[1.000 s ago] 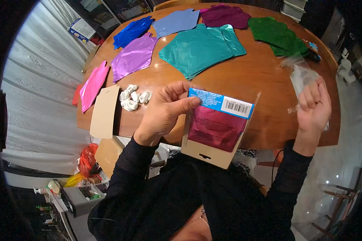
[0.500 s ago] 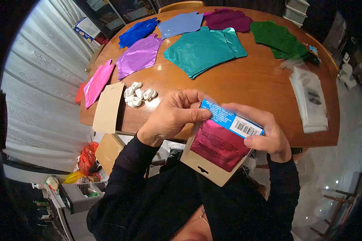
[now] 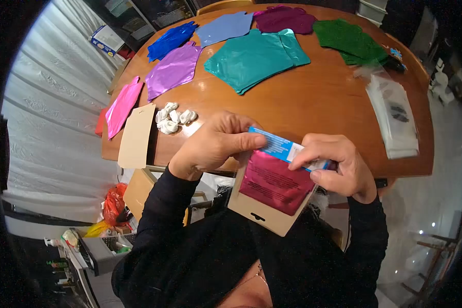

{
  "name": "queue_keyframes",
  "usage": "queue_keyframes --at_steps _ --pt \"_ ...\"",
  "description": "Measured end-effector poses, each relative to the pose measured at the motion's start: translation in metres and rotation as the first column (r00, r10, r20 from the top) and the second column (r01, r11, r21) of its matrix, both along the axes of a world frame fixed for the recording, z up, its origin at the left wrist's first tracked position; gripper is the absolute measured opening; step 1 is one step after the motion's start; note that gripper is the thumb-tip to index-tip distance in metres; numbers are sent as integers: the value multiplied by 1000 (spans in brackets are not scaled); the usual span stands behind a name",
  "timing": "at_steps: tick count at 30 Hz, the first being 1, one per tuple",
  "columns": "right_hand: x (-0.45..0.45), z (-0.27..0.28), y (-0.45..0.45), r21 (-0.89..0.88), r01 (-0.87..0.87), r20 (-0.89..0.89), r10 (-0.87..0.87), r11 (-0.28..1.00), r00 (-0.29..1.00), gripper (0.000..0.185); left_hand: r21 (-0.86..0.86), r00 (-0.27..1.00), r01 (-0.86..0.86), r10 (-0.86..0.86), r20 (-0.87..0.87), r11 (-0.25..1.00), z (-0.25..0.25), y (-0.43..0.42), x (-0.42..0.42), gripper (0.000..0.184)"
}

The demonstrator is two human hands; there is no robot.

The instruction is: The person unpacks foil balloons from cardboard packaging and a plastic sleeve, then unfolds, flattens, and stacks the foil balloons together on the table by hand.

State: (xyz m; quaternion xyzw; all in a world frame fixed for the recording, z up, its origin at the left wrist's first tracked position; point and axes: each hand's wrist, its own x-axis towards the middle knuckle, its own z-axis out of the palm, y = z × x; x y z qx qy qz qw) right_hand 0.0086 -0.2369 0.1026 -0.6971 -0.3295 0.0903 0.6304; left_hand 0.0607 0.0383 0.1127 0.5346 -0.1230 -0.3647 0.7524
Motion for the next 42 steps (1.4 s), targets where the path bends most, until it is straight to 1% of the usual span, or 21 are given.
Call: queue_keyframes --at_steps 4,8,10,11,13,15,19,21,23,24,25,26,27,28,30,31,33,36,38,40,42 --pt "-10 -5 -16 -16 33 -22 -33 999 999 24 91 997 -62 58 47 994 1 -2 -6 15" --pt "-9 -20 -60 225 -27 -94 49 974 994 25 45 989 -142 140 55 989 4 -3 -10 13" --pt "-13 -2 -54 78 261 -455 -199 962 868 34 57 992 -117 114 56 991 8 -6 -13 13" --pt "-15 -1 -44 78 283 -454 -219 956 863 34 65 994 -99 95 61 993 11 -9 -14 12" --pt "-19 3 -19 -102 249 -180 -264 963 948 29 75 996 -41 35 78 996 15 -18 -13 12" --pt "-32 15 -7 -67 98 -382 -117 993 917 24 201 994 -28 7 105 979 13 -17 -12 11" --pt "-47 2 -20 -46 143 -415 -149 989 898 17 157 986 67 -89 143 985 -3 -20 -16 15" --pt "-58 -3 -30 -28 185 -408 -180 982 895 16 43 990 81 -85 116 996 -7 -28 -19 19" --pt "-73 0 -52 -126 391 -353 -410 912 841 13 -69 993 88 -81 87 994 -11 -36 -20 23" --pt "-83 -1 -72 -122 537 -395 -537 835 745 11 -73 989 41 -30 143 997 -14 -36 -19 25" --pt "-91 -5 -92 -123 539 -390 -540 833 746 11 -80 980 -8 24 195 997 -17 -34 -17 28" --pt "-98 -9 -113 -23 745 -291 -717 667 633 15 -84 980 -8 25 198 996 -21 -32 -16 28" --pt "-105 -13 -138 103 883 -212 -858 457 468 20 93 928 -219 178 329 971 -24 -29 -16 26" --pt "-114 -15 -175 180 906 -281 -862 384 422 23 232 831 -437 291 475 869 -29 -27 -16 24" --pt "-118 -10 -225 230 969 -189 -973 86 132 20 247 563 -689 288 775 681 -47 -22 -20 20" --pt "-123 -9 -264 263 954 -205 -958 146 203 20 240 559 -693 296 775 680 -54 -21 -24 20" --pt "-116 -5 -329 295 954 -208 -971 55 121 19 178 297 -881 219 929 439 -65 -21 -30 16" --pt "-67 19 -393 292 947 -166 -982 -132 -86 29 70 169 -904 201 965 422 -77 -22 -25 16" --pt "-19 28 -448 274 958 -201 -979 -83 -27 31 -31 44 -913 173 984 407 -82 -26 -23 16" --pt "12 27 -490 237 972 -286 -955 5 75 35 -14 58 -914 165 985 406 -84 -31 -23 16" --pt "26 19 -515 147 988 -268 -960 38 77 36 14 79 -914 144 986 404 -84 -30 -24 16"
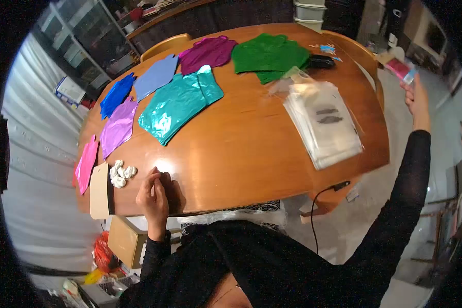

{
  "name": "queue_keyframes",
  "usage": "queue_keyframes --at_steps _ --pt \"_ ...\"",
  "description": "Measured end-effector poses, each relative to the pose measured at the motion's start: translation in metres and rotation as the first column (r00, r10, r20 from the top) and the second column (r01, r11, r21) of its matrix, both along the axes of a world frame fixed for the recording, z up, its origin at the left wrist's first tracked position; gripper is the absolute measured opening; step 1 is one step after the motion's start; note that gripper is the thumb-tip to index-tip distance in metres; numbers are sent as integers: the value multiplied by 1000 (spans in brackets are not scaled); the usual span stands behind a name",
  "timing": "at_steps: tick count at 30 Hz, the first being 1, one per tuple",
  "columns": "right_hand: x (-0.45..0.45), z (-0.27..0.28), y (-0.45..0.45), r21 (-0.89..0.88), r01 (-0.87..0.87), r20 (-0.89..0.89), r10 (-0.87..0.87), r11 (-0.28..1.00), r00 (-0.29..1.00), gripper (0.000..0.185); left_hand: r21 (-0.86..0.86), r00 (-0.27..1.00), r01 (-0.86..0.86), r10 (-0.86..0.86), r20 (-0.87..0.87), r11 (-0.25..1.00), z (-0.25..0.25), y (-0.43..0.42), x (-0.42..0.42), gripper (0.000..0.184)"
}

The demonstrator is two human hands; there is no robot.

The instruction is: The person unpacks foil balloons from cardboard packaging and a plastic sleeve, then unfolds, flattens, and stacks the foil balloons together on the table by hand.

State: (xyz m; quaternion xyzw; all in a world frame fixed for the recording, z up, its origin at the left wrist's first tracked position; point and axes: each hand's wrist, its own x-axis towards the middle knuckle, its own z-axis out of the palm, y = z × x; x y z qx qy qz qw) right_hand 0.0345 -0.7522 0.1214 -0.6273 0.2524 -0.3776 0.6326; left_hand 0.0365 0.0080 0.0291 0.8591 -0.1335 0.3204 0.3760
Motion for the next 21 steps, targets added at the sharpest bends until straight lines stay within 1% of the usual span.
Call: queue_keyframes --at_steps 2,3,4,5,6,8,9,10,11,12,13,14,15,16,17,18,19,21 --pt "34 3 19 -59 -27 -59 23 998 998 38 33 1000 -29 29 -3 999 -1 4 -2 16" --pt "40 11 58 -79 -29 -35 26 996 999 39 62 999 -44 44 0 997 0 5 -1 16" --pt "49 19 89 -72 -87 -40 85 994 996 39 69 995 -102 102 -5 992 2 5 -3 16" --pt "55 26 119 -10 -302 14 303 953 953 38 32 996 -83 84 -29 996 3 4 -4 14" --pt "59 28 152 46 -497 80 493 866 866 38 -2 997 -58 57 -51 998 6 2 -5 13" --pt "61 30 241 89 -636 39 635 767 772 39 -19 994 -105 105 -20 994 10 -2 -7 14" --pt "57 28 297 -63 -644 4 646 762 764 38 -40 997 -74 74 -3 996 9 -5 -7 18" --pt "52 27 335 -30 -715 -12 715 699 699 38 -249 992 13 -43 -116 969 13 -16 -10 21" --pt "47 25 367 3 -780 -32 780 625 625 39 -460 964 67 -177 -200 886 22 -29 -15 25" --pt "41 21 401 29 -847 7 847 531 531 38 -688 850 70 -404 -337 722 51 -44 -22 32" --pt "36 18 429 52 -904 48 903 424 426 38 -779 694 101 -605 -390 619 71 -50 -21 39" --pt "32 20 448 90 -966 31 969 241 244 38 -895 557 113 -773 -303 432 76 -58 -21 48" --pt "26 26 470 110 -976 -8 982 189 189 42 -934 482 127 -844 -237 334 88 -69 -22 55" --pt "22 30 491 132 -982 -43 990 138 133 46 -961 453 142 -879 -149 237 83 -74 -21 55" --pt "22 29 508 138 -985 -35 994 107 103 46 -954 424 190 -896 -132 230 78 -75 -17 49" --pt "21 29 523 146 -987 12 998 63 66 46 -946 388 238 -914 -116 221 74 -71 -15 42" --pt "21 29 537 154 -988 59 998 25 34 46 -946 403 228 -906 -125 232 74 -62 -18 42" --pt "19 27 558 169 -985 149 989 -38 -13 46 -978 369 -21 -908 -199 206 71 -45 -25 28"
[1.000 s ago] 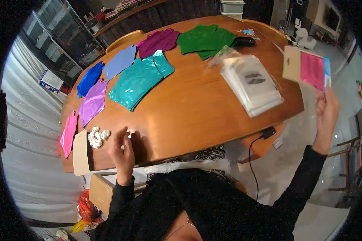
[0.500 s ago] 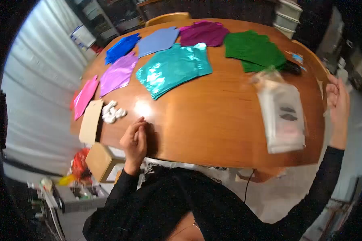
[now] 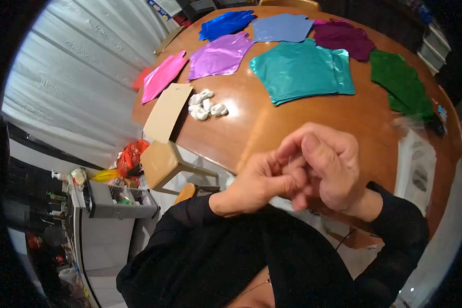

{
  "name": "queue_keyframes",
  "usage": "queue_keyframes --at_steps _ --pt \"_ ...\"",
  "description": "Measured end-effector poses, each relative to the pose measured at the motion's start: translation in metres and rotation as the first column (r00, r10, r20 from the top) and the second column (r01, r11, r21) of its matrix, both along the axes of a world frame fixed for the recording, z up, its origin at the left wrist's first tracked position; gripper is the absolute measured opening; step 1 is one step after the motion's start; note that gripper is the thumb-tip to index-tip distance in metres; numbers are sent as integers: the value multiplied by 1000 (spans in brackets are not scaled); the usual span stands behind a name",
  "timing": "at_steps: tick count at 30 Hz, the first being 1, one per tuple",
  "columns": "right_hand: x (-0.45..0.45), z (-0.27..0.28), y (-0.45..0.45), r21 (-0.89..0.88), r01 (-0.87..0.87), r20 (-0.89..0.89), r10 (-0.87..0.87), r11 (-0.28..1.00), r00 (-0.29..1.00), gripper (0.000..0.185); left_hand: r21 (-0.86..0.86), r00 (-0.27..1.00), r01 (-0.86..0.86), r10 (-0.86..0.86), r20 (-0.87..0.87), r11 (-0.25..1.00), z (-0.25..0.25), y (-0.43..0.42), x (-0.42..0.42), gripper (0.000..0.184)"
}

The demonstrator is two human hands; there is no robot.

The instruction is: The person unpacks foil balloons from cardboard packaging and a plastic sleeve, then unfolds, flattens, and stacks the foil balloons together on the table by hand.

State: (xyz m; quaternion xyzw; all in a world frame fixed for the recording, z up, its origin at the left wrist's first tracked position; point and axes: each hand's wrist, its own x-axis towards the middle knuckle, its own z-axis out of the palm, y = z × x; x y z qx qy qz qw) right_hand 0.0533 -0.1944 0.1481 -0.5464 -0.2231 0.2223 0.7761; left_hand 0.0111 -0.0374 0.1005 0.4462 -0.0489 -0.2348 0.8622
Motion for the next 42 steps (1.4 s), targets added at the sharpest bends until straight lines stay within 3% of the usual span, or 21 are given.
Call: queue_keyframes --at_steps 3,5,8,10,13,15,16,18,19,21,25,26,31,35,39,41,42 --pt "6 -5 24 75 -74 16 73 994 997 43 91 994 -107 108 -12 990 -1 35 -10 16" --pt "10 -7 32 14 57 211 -58 998 976 39 223 990 -139 135 35 965 3 70 -24 12" --pt "1 -8 37 10 160 214 -158 987 964 29 486 982 -184 185 47 854 -4 126 -47 7" --pt "-1 -7 28 -105 179 255 -147 978 956 14 623 979 -180 201 38 761 -15 162 -61 6" --pt "-18 -8 28 -124 119 174 -96 985 980 6 627 970 -195 243 10 755 -44 215 -72 6" --pt "-34 -4 34 -83 -22 169 36 996 985 8 897 950 -67 302 -77 438 -53 240 -75 8" --pt "-39 1 39 6 -105 217 101 994 971 8 894 953 -85 299 -57 440 -68 255 -76 8" --pt "-48 13 49 82 -192 284 162 978 945 9 953 960 -273 95 263 127 -116 290 -80 11" --pt "-52 22 52 125 -326 257 287 937 923 11 921 921 -388 -40 387 -21 -140 306 -82 12" --pt "-58 28 62 161 -452 258 405 877 877 13 834 844 -529 -194 499 -155 -173 327 -82 14" --pt "-64 12 91 406 -576 434 405 710 805 21 781 832 -541 -64 551 -312 -211 349 -94 20" --pt "-65 11 94 434 -591 453 402 680 796 24 780 830 -544 -64 554 -308 -217 354 -96 20" --pt "-49 21 101 173 -531 469 405 829 785 11 888 920 -382 -17 391 -256 -200 370 -97 22" --pt "-33 26 119 -122 -364 387 382 923 839 4 968 896 -247 393 208 52 -191 376 -94 19" --pt "-3 33 141 -263 -194 361 283 945 889 11 892 822 -452 401 406 24 -210 381 -94 17" --pt "18 41 145 -191 -90 394 161 977 905 14 856 788 -516 402 466 19 -208 383 -91 17" --pt "29 45 146 -150 -39 409 98 988 907 16 891 829 -454 368 421 4 -198 384 -89 17"
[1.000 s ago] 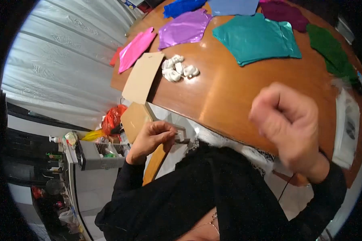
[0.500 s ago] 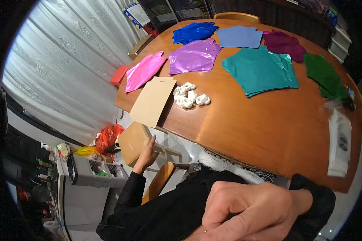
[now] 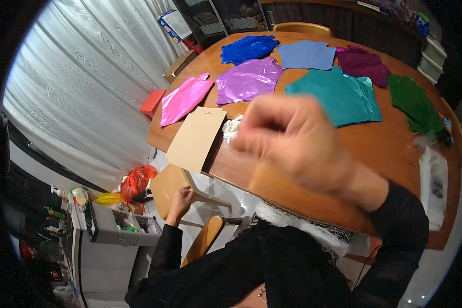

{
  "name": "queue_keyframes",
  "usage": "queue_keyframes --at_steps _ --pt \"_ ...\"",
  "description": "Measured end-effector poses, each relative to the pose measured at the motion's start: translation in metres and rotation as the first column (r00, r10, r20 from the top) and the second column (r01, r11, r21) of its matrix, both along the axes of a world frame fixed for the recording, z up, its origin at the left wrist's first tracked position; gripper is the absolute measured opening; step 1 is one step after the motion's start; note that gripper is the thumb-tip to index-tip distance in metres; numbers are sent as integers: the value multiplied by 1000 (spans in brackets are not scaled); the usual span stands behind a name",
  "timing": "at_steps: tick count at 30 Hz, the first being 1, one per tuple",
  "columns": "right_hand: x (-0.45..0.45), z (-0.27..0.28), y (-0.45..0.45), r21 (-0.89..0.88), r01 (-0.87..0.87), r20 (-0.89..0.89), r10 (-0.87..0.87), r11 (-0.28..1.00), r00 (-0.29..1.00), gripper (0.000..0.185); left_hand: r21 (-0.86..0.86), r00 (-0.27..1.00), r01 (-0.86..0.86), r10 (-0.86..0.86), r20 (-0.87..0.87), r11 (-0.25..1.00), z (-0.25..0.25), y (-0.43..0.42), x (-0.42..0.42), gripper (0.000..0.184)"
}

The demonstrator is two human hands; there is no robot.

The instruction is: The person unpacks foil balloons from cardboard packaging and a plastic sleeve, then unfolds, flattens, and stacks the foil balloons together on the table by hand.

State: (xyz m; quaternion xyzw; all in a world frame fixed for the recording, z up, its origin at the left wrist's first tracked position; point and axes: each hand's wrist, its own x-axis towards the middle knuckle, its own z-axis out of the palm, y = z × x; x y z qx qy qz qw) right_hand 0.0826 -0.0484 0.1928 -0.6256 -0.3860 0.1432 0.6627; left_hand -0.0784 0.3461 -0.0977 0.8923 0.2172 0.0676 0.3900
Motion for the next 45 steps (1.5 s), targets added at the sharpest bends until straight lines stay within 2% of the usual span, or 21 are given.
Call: queue_keyframes --at_steps 1,3,4,6,8,9,13,15,18,21,23,25,29,33,34,38,41,43,45 --pt "11 3 -2 67 53 125 -61 996 990 16 27 997 26 -24 -73 999 12 1 0 19" --pt "28 12 -10 102 125 189 -143 987 971 20 71 975 79 -62 -213 994 24 3 3 22" --pt "39 9 -15 159 129 161 -154 979 975 22 62 975 74 -59 -213 995 20 5 4 22" --pt "52 3 -16 207 130 134 -160 970 978 25 -9 999 -33 33 13 999 8 8 6 25" --pt "58 -1 -12 333 218 101 -265 917 959 24 -97 962 -125 145 230 987 -1 13 9 29" --pt "60 -3 -11 329 215 103 -261 919 960 24 -101 962 -128 149 230 987 1 15 11 29" --pt "62 -10 -11 125 321 174 -339 939 924 23 81 973 -137 119 196 987 21 25 21 25" --pt "65 -14 -6 91 332 196 -344 939 918 20 160 967 -165 127 220 973 31 29 26 19" --pt "70 -23 2 -7 376 253 -362 927 897 13 200 956 -212 160 248 957 43 45 28 21" --pt "73 -29 12 -106 362 306 -316 926 898 10 283 940 -298 229 253 912 89 38 33 20" --pt "76 -34 22 -195 345 352 -263 918 898 8 380 911 -376 263 317 845 107 42 37 18" --pt "82 -42 32 -214 323 387 -224 922 894 6 411 877 -360 154 454 838 108 56 43 18" --pt "96 -59 48 -252 314 491 -158 915 856 3 393 863 -354 135 486 848 139 48 62 17" --pt "110 -72 64 -325 343 635 -65 881 769 4 415 871 -244 10 491 876 160 35 80 16" --pt "115 -77 68 -325 340 634 -63 882 771 4 417 872 -246 12 489 875 161 36 86 16" --pt "136 -94 78 -375 377 711 2 847 703 5 523 888 -87 -172 426 848 164 43 104 16" --pt "142 -99 93 -382 350 700 21 856 713 5 605 885 -41 -252 391 795 169 49 126 18" --pt "145 -101 102 -385 332 694 34 861 719 6 724 836 82 -443 324 685 171 59 146 20" --pt "152 -105 117 -377 328 720 51 866 692 6 729 839 107 -454 299 676 170 68 165 20"
